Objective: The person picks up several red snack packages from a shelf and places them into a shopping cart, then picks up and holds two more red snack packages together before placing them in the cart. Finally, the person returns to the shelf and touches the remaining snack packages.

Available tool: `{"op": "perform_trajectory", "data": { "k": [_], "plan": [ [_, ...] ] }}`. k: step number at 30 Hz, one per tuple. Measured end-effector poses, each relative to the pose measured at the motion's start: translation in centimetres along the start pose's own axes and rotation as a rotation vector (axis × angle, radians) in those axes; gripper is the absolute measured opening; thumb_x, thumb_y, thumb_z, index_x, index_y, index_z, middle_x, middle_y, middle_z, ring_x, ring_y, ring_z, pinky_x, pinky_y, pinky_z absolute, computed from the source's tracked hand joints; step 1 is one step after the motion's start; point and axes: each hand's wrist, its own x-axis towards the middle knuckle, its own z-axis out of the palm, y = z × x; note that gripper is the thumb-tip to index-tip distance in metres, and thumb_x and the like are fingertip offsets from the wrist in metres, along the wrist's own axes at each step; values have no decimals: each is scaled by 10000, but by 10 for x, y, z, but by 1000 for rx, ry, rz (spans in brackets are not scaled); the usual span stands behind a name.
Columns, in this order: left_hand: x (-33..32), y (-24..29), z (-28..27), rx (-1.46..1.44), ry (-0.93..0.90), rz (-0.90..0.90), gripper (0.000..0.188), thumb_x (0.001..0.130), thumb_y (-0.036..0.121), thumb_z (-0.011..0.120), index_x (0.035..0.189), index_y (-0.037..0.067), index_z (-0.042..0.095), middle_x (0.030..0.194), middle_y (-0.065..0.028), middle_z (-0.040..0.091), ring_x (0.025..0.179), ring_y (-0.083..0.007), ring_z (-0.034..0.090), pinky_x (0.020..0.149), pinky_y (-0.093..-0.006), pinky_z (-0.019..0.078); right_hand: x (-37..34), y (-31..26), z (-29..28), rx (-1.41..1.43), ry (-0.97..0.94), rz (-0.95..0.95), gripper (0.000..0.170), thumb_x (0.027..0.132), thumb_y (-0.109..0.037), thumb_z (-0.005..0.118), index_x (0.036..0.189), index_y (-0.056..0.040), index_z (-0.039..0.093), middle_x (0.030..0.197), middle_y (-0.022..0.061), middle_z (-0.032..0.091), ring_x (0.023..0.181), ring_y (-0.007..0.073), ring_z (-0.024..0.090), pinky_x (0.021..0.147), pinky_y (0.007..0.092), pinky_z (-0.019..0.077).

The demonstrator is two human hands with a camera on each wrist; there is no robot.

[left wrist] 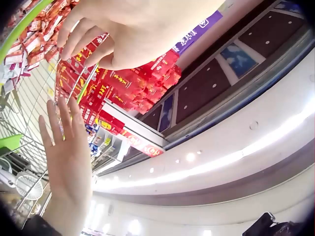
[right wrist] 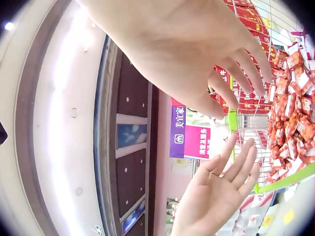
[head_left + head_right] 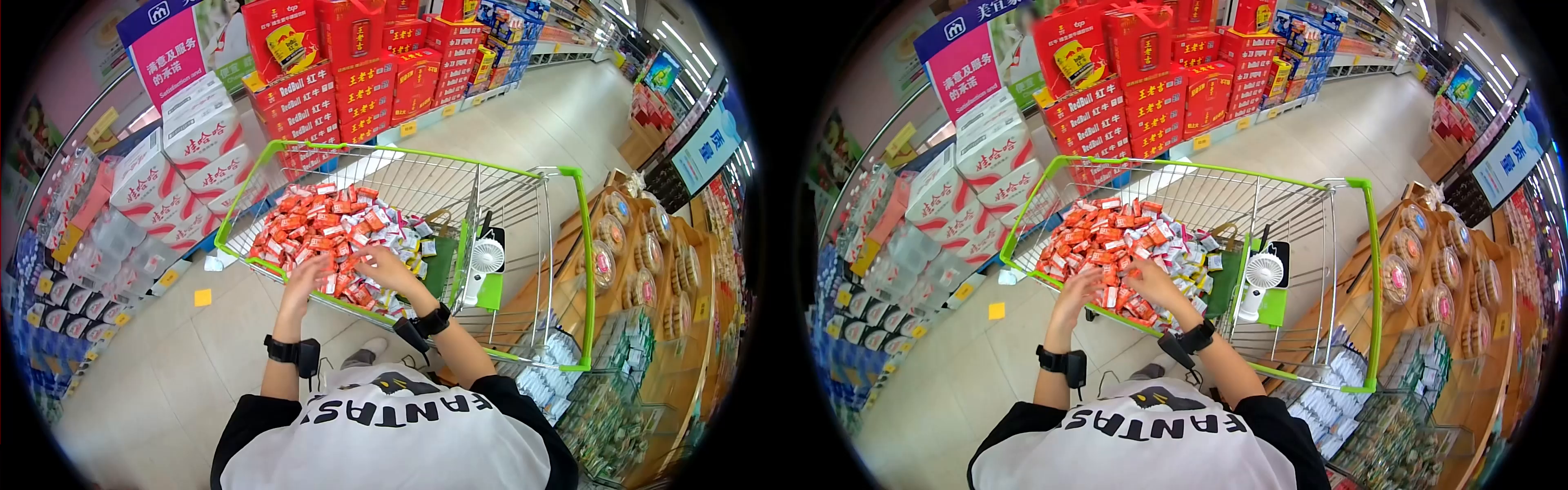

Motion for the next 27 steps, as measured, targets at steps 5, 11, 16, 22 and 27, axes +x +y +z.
{"op": "perform_trajectory", "data": {
  "k": [5, 11, 16, 22, 27],
  "plan": [
    [-12, -1, 33, 135, -193, -45, 290, 848, 184, 423, 1088, 58, 528, 988, -47, 587, 841, -127, 571, 714, -240, 432, -13, 2, -9, -9, -67, 37, 279, 758, -252, 574, 928, -31, 582, 842, 137, 597, 774, 254, 582, 684, 324, 458],
    [-11, 7, 68, 100, -314, 17, 225, 857, 110, 424, 1017, -5, 533, 944, -76, 582, 815, -126, 554, 732, -252, 436, -39, -21, -39, -101, -115, 119, 286, 797, -246, 548, 963, -13, 558, 851, 122, 614, 770, 221, 583, 687, 307, 450],
    [-9, 19, 94, 195, -440, 61, 210, 852, 97, 433, 1001, -9, 535, 916, -75, 578, 800, -128, 548, 726, -251, 436, -67, -22, -64, -51, -7, 146, 280, 777, -257, 553, 930, -24, 574, 816, 135, 621, 730, 249, 600, 643, 326, 463],
    [-6, 33, 130, 282, -610, 96, 198, 856, 86, 426, 991, -17, 528, 888, -65, 576, 811, -113, 537, 734, -238, 426, -104, -41, -94, 52, 79, 178, 217, 819, -170, 531, 949, 3, 548, 848, 121, 614, 786, 185, 600, 682, 276, 469],
    [-8, 41, 163, 236, -755, 107, 192, 854, 99, 441, 990, -13, 517, 849, -42, 560, 784, -98, 519, 716, -229, 420, -136, -54, -109, 24, 216, 198, 202, 815, -152, 536, 952, -5, 552, 850, 96, 619, 789, 167, 596, 683, 268, 469]
  ]
}}
